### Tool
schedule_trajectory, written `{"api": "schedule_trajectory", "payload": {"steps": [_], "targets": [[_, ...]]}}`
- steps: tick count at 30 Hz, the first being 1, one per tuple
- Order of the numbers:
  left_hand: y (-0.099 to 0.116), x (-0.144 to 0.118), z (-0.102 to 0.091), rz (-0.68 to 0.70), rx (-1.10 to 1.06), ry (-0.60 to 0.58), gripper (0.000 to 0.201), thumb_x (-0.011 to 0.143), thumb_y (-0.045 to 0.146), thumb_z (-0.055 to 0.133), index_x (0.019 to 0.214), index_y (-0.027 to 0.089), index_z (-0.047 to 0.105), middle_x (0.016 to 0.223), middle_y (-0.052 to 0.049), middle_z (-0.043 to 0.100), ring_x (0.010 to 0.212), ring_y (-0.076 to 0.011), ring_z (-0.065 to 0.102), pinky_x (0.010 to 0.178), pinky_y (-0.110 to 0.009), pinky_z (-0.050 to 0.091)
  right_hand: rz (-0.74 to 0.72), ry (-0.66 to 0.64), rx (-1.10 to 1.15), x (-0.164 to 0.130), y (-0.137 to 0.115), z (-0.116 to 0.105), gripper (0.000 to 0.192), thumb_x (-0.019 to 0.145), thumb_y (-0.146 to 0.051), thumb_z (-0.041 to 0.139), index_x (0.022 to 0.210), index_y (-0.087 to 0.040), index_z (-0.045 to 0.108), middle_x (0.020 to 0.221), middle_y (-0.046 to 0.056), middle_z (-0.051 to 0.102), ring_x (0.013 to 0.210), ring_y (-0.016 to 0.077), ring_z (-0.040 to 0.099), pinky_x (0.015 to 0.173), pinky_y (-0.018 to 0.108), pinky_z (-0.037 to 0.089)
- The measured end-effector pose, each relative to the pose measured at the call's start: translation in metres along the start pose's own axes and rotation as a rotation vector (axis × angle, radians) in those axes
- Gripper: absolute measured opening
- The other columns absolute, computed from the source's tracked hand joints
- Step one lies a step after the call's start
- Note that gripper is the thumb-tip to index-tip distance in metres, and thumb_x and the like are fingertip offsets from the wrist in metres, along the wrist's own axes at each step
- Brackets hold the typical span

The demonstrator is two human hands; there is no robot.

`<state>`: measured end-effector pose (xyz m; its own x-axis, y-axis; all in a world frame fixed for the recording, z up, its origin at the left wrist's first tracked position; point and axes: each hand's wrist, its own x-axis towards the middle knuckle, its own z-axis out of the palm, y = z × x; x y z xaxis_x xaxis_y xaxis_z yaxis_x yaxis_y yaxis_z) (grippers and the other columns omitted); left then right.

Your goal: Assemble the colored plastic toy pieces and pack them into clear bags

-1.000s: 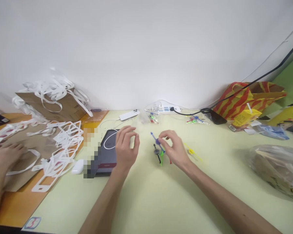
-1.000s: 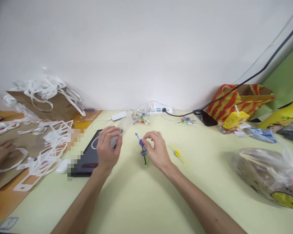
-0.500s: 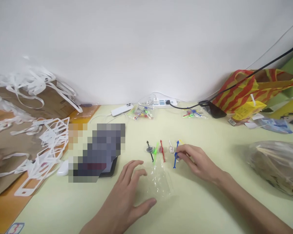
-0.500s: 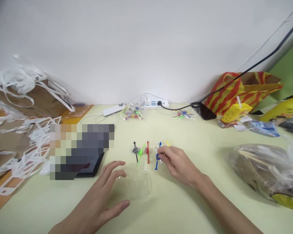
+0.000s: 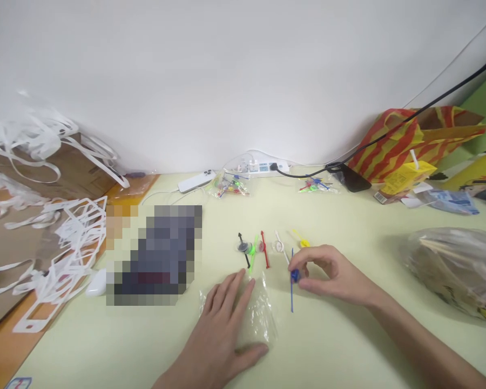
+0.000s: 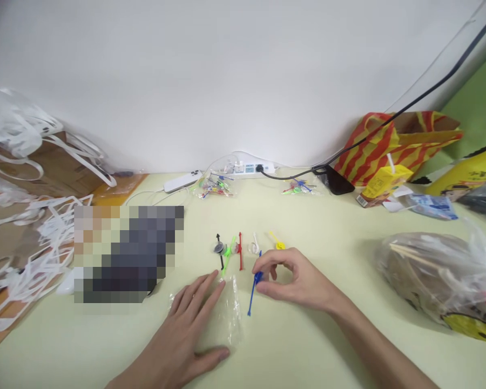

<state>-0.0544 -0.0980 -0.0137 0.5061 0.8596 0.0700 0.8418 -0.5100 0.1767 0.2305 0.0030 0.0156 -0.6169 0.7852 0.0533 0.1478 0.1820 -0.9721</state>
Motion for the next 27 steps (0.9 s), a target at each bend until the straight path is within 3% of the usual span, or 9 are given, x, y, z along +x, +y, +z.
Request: {"api": "schedule_trajectory", "payload": {"steps": [3,6,11,14,19,23,27], "targets": [[0.001,0.000,0.000,0.040,0.000,0.018,0.101,0.080,0.053,0.075,0.160,0.022,0.022,0.160,-0.015,0.035,0.144,-0.0408,0.037,0.111,-0.059,0.042,0.008,-0.020,0.102,0.001,-0.003,0.007,0.017,0.083,-0.032,0.077,0.090,-0.020,0.068,0.086,0.004,0.067,0.079,0.0168,0.060,0.077,0.030,0.049],[0.001,0.001,0.002,0.052,-0.002,0.042,0.098,0.082,0.051,0.072,0.160,0.021,0.021,0.159,-0.014,0.039,0.145,-0.0391,0.037,0.114,-0.058,0.039,0.055,-0.079,0.142,-0.001,-0.011,0.016,0.012,0.091,-0.031,0.066,0.095,-0.020,0.065,0.090,0.004,0.065,0.078,0.0156,0.062,0.075,0.029,0.049],[0.003,0.003,0.007,0.048,0.009,0.061,0.097,0.082,0.050,0.073,0.159,0.019,0.023,0.158,-0.013,0.041,0.145,-0.0392,0.036,0.116,-0.058,0.037,0.085,-0.177,-0.064,-0.009,-0.023,0.026,0.019,0.098,-0.027,0.056,0.116,-0.025,0.054,0.096,0.001,0.068,0.085,0.0156,0.063,0.075,0.027,0.048],[0.004,0.004,0.008,0.054,-0.001,0.082,0.094,0.083,0.051,0.071,0.158,0.019,0.025,0.155,-0.013,0.044,0.143,-0.0386,0.039,0.115,-0.058,0.038,0.056,-0.227,-0.276,-0.010,-0.027,0.029,0.008,0.101,-0.023,0.049,0.104,-0.025,0.056,0.092,0.001,0.067,0.085,0.0167,0.062,0.074,0.027,0.045],[0.005,0.007,0.007,0.069,0.000,0.112,0.089,0.085,0.051,0.069,0.157,0.019,0.027,0.152,-0.014,0.048,0.140,-0.0380,0.044,0.114,-0.057,0.039,-0.003,-0.223,-0.494,-0.007,-0.020,0.037,0.023,0.103,-0.027,0.046,0.085,-0.022,0.060,0.089,0.003,0.066,0.082,0.0182,0.060,0.070,0.028,0.041],[0.004,0.008,0.008,0.073,0.006,0.106,0.089,0.086,0.053,0.068,0.158,0.018,0.028,0.152,-0.015,0.048,0.140,-0.0380,0.043,0.115,-0.057,0.038,0.140,-0.075,-0.539,-0.004,-0.009,0.045,0.022,0.091,-0.040,0.067,0.084,-0.020,0.061,0.076,0.001,0.065,0.066,0.0166,0.055,0.059,0.027,0.035],[0.004,0.006,0.008,0.071,0.008,0.081,0.090,0.086,0.051,0.068,0.158,0.016,0.026,0.154,-0.014,0.046,0.142,-0.0378,0.041,0.116,-0.057,0.037,0.247,-0.066,-0.438,-0.001,-0.006,0.047,0.020,0.091,-0.022,0.056,0.072,-0.019,0.061,0.064,-0.001,0.060,0.057,0.0129,0.049,0.055,0.025,0.033]]}}
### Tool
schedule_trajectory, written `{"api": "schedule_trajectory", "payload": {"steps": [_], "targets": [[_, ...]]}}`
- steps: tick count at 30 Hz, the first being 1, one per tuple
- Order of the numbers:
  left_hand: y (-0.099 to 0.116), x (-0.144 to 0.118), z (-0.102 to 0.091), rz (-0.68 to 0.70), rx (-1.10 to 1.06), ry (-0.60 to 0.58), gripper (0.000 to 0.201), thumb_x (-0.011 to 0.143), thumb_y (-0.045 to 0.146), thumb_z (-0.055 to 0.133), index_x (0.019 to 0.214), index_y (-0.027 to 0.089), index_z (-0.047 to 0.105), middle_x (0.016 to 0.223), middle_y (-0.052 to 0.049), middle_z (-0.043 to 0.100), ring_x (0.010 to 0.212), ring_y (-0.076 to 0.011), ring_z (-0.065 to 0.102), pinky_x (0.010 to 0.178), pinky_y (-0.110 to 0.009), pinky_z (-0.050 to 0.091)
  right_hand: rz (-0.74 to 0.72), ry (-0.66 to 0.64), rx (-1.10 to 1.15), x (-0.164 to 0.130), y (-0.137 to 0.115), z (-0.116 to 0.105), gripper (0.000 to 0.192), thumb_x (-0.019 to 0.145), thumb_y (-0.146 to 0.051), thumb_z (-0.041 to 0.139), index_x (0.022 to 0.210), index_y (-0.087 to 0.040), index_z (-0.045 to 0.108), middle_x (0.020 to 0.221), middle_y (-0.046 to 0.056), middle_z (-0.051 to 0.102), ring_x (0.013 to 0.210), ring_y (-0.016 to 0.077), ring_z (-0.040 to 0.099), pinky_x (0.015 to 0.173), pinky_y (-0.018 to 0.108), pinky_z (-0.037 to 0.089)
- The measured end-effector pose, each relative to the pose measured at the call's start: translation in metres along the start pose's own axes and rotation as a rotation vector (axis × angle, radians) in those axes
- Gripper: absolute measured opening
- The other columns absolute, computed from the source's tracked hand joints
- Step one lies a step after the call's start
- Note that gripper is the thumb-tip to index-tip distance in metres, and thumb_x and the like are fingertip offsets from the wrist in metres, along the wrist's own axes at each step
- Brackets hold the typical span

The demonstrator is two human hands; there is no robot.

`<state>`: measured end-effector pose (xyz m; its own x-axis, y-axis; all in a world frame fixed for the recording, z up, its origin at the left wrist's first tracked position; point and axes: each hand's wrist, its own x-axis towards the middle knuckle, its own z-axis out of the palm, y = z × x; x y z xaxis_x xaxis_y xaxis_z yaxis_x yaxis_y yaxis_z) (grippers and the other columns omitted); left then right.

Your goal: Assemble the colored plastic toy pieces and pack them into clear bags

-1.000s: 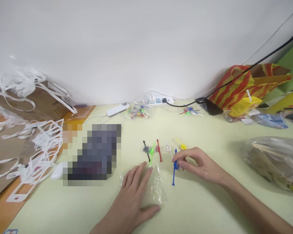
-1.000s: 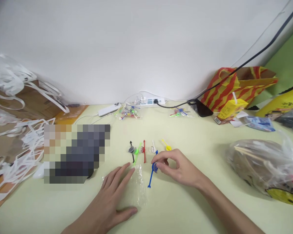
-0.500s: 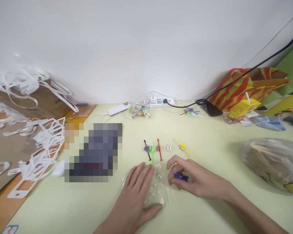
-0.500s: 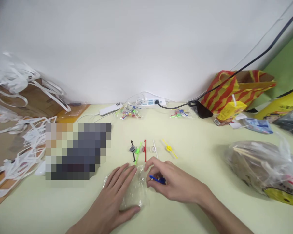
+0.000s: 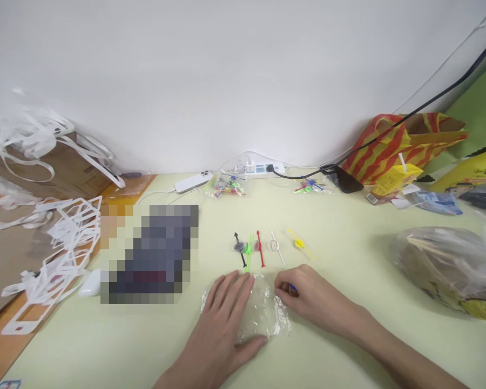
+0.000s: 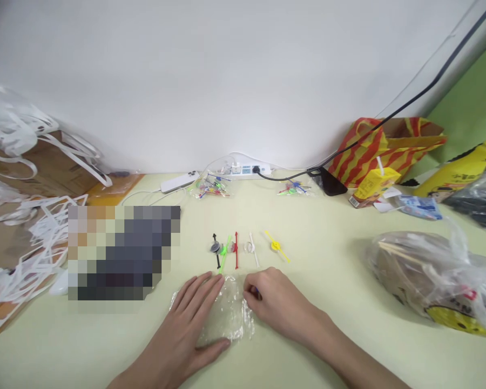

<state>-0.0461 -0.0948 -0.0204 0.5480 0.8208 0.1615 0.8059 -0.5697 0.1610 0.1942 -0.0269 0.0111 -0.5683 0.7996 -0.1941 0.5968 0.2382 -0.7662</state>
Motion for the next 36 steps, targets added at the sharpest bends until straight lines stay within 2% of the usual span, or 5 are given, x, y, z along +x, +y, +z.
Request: {"api": "schedule_trajectory", "payload": {"steps": [6,12,19,25,36], "targets": [[0.000,-0.003,0.000,-0.014,-0.040,0.005,0.094,0.085,0.045,0.071,0.160,0.018,0.021,0.153,-0.014,0.046,0.141,-0.0377,0.042,0.112,-0.056,0.044,0.126,-0.092,0.414,0.001,0.001,-0.012,0.014,0.087,-0.022,0.057,0.074,-0.018,0.057,0.062,-0.005,0.052,0.054,0.0099,0.046,0.053,0.022,0.034],[0.002,-0.003,-0.003,-0.028,-0.104,0.012,0.096,0.083,0.043,0.074,0.160,0.023,0.020,0.154,-0.015,0.044,0.141,-0.0387,0.040,0.110,-0.058,0.047,0.209,-0.162,0.523,0.004,0.010,-0.014,0.016,0.089,-0.028,0.057,0.076,-0.019,0.052,0.067,-0.003,0.061,0.046,0.0070,0.047,0.048,0.021,0.033],[0.010,0.033,-0.043,0.129,-0.107,0.032,0.056,0.096,0.014,0.056,0.144,0.042,0.049,0.150,-0.007,0.045,0.141,-0.0325,0.037,0.112,-0.059,0.042,0.130,-0.284,0.572,0.006,0.016,-0.008,0.009,0.088,-0.025,0.052,0.081,-0.020,0.051,0.066,-0.003,0.065,0.040,0.0069,0.047,0.042,0.020,0.030],[0.004,0.071,-0.045,0.277,-0.206,-0.114,0.011,0.096,0.025,0.060,0.102,0.028,0.069,0.130,-0.007,0.054,0.130,-0.0284,0.044,0.112,-0.052,0.042,0.154,-0.292,0.575,0.005,0.019,-0.016,0.005,0.089,-0.026,0.049,0.090,-0.021,0.050,0.065,-0.004,0.066,0.039,0.0071,0.047,0.038,0.018,0.028],[-0.015,0.075,-0.019,0.234,-0.375,0.045,0.015,0.098,0.008,0.045,0.095,0.019,0.055,0.101,-0.007,0.050,0.098,-0.0215,0.046,0.089,-0.037,0.046,0.150,-0.198,0.235,0.001,0.030,-0.025,0.010,0.081,-0.012,0.048,0.075,-0.020,0.051,0.060,-0.005,0.056,0.046,0.0088,0.049,0.045,0.020,0.035]]}}
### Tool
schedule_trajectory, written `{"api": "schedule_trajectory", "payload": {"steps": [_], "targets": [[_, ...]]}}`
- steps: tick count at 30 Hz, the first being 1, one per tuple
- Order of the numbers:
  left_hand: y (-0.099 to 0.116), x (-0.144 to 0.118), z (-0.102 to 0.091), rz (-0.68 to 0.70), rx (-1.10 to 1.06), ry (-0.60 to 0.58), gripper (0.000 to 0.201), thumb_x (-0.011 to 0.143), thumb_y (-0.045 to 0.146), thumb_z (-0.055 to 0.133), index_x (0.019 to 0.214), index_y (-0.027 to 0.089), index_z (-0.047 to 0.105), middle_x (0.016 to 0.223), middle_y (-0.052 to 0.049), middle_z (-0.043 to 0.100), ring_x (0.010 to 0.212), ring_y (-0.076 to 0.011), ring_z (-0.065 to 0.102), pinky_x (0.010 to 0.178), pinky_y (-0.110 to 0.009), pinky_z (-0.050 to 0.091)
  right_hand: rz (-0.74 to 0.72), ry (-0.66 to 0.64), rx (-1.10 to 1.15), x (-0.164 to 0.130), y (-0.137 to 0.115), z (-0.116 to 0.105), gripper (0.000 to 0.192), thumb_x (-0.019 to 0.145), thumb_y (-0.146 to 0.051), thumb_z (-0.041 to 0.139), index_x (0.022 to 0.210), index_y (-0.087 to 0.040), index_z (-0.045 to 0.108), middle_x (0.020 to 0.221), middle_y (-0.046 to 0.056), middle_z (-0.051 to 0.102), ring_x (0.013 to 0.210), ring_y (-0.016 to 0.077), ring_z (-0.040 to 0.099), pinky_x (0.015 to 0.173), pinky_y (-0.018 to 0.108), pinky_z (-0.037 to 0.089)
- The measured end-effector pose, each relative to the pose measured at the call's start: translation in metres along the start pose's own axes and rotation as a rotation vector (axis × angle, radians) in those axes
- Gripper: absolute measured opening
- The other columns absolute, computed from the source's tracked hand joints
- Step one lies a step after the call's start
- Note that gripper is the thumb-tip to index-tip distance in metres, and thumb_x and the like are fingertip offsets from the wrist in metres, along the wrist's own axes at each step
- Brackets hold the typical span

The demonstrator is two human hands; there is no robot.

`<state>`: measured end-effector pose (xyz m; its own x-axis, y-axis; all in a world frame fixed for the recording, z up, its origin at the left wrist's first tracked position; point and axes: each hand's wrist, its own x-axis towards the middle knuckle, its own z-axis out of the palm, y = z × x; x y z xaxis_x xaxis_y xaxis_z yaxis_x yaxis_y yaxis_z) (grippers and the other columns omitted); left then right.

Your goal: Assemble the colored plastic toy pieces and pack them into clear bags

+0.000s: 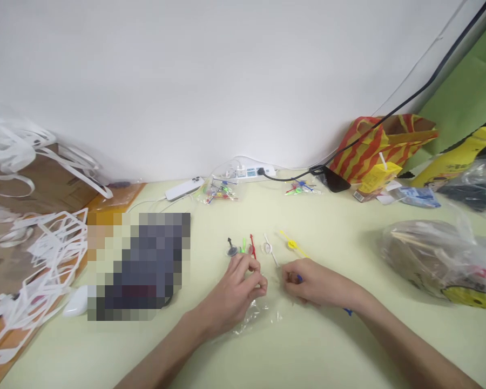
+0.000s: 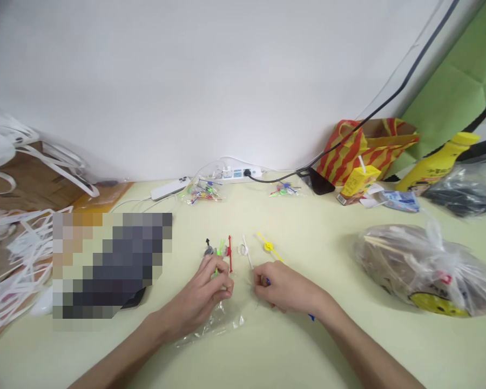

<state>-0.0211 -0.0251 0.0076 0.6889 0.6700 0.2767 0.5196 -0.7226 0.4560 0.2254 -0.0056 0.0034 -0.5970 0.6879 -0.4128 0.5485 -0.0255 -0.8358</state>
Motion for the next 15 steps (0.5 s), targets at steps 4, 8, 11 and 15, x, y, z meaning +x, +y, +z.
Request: {"api": "schedule_trajectory", "payload": {"steps": [4,8,11,15], "targets": [[-0.002,-0.009,0.004,0.014,-0.032,0.013,0.017,0.098,0.006,0.041,0.094,0.018,0.051,0.097,-0.007,0.048,0.093,-0.0211,0.043,0.082,-0.034,0.043,-0.057,0.103,-0.184,-0.003,-0.001,-0.004,0.008,0.086,-0.020,0.057,0.077,-0.020,0.056,0.067,-0.004,0.057,0.059,0.0114,0.051,0.053,0.022,0.036],[-0.001,-0.011,0.008,0.022,-0.020,0.000,0.015,0.098,0.006,0.043,0.094,0.018,0.051,0.096,-0.007,0.049,0.093,-0.0209,0.043,0.081,-0.033,0.042,-0.096,0.135,-0.174,-0.015,-0.006,-0.013,0.022,0.092,-0.043,0.062,0.100,-0.022,0.060,0.080,-0.001,0.065,0.071,0.0160,0.059,0.064,0.026,0.045],[-0.001,-0.011,0.010,0.038,-0.004,0.003,0.014,0.098,0.007,0.045,0.093,0.017,0.053,0.097,-0.007,0.050,0.094,-0.0212,0.044,0.084,-0.034,0.042,-0.129,0.287,-0.198,-0.030,-0.004,-0.014,0.027,0.096,-0.049,0.057,0.108,-0.025,0.062,0.105,0.003,0.070,0.096,0.0213,0.065,0.085,0.032,0.051],[-0.002,-0.011,0.011,0.024,-0.017,0.019,0.013,0.098,0.007,0.047,0.093,0.017,0.054,0.096,-0.007,0.050,0.093,-0.0206,0.045,0.084,-0.034,0.042,-0.072,0.724,-0.372,-0.061,0.019,0.003,0.036,0.096,-0.054,0.056,0.118,-0.027,0.062,0.118,0.008,0.069,0.105,0.0252,0.066,0.085,0.034,0.055]]}}
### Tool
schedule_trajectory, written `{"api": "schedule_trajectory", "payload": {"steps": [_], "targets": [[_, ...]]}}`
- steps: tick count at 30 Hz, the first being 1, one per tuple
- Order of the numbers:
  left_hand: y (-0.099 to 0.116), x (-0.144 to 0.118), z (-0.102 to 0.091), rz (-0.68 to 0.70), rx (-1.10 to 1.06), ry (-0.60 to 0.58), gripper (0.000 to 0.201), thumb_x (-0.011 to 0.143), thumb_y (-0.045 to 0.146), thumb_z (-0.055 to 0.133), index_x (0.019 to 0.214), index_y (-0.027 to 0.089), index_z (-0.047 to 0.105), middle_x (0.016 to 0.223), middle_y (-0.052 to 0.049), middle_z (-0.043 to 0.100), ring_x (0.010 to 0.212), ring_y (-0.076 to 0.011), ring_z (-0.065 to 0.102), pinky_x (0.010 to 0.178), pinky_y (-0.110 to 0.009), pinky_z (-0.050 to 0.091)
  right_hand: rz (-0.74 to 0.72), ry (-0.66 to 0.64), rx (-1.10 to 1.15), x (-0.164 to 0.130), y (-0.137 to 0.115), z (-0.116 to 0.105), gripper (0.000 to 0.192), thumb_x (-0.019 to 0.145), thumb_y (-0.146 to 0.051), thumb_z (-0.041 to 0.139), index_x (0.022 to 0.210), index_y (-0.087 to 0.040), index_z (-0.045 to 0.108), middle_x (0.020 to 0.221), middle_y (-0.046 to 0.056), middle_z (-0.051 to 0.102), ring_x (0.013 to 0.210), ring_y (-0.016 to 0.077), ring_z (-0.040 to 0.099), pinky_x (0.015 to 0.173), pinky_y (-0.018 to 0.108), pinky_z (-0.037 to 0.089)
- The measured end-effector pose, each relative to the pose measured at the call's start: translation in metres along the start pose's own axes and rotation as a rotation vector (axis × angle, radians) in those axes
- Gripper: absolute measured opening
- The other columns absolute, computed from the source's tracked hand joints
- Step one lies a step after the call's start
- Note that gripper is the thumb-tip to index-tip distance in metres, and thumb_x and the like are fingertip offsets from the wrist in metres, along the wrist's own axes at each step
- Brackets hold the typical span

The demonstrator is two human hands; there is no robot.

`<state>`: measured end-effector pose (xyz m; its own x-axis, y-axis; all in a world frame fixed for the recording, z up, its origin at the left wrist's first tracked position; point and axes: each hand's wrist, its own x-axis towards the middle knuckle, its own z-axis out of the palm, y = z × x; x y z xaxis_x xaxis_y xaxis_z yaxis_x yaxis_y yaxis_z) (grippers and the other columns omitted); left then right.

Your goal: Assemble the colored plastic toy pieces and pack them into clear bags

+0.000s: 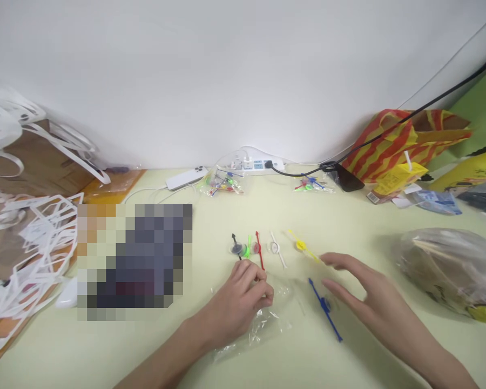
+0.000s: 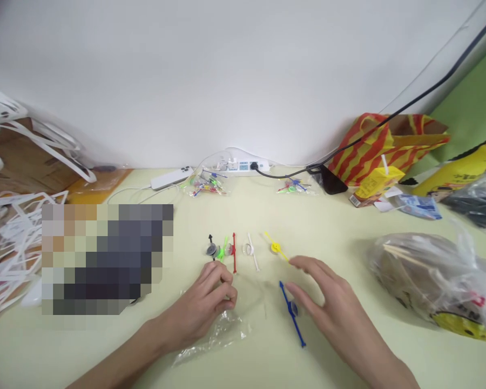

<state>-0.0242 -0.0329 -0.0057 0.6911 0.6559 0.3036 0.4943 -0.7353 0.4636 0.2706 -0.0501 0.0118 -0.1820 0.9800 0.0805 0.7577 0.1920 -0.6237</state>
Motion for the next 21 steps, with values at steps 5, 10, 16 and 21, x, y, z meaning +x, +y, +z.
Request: {"api": "schedule_trajectory", "payload": {"steps": [5,10,16,21], "targets": [[-0.002,0.000,0.001,0.000,-0.003,0.006,0.013,0.097,0.006,0.049,0.093,0.017,0.055,0.095,-0.006,0.050,0.094,-0.0205,0.045,0.085,-0.034,0.042,-0.102,0.106,-0.174,-0.060,0.015,0.023,0.035,0.086,-0.057,0.068,0.079,-0.024,0.059,0.071,0.001,0.064,0.061,0.0179,0.062,0.054,0.026,0.052],[-0.001,0.002,0.002,-0.006,-0.005,-0.006,0.014,0.097,0.006,0.048,0.092,0.017,0.055,0.096,-0.006,0.050,0.093,-0.0201,0.045,0.086,-0.034,0.043,-0.116,0.219,-0.190,-0.087,0.010,0.058,0.028,0.096,-0.048,0.057,0.084,-0.023,0.061,0.073,0.003,0.063,0.063,0.0193,0.061,0.058,0.031,0.051],[0.000,0.000,0.000,-0.021,0.002,0.011,0.012,0.098,0.009,0.049,0.093,0.018,0.055,0.096,-0.006,0.050,0.094,-0.0202,0.045,0.087,-0.035,0.043,-0.133,0.277,-0.190,-0.092,0.019,0.062,0.023,0.102,-0.039,0.049,0.095,-0.023,0.065,0.087,0.006,0.070,0.077,0.0212,0.066,0.067,0.032,0.053],[-0.002,-0.002,0.001,-0.020,-0.018,0.017,0.010,0.099,0.012,0.049,0.095,0.018,0.055,0.099,-0.006,0.050,0.095,-0.0200,0.046,0.089,-0.036,0.043,-0.229,0.264,-0.283,-0.089,0.030,0.038,0.032,0.102,-0.048,0.047,0.097,-0.025,0.068,0.089,0.004,0.072,0.080,0.0182,0.070,0.072,0.026,0.058]]}}
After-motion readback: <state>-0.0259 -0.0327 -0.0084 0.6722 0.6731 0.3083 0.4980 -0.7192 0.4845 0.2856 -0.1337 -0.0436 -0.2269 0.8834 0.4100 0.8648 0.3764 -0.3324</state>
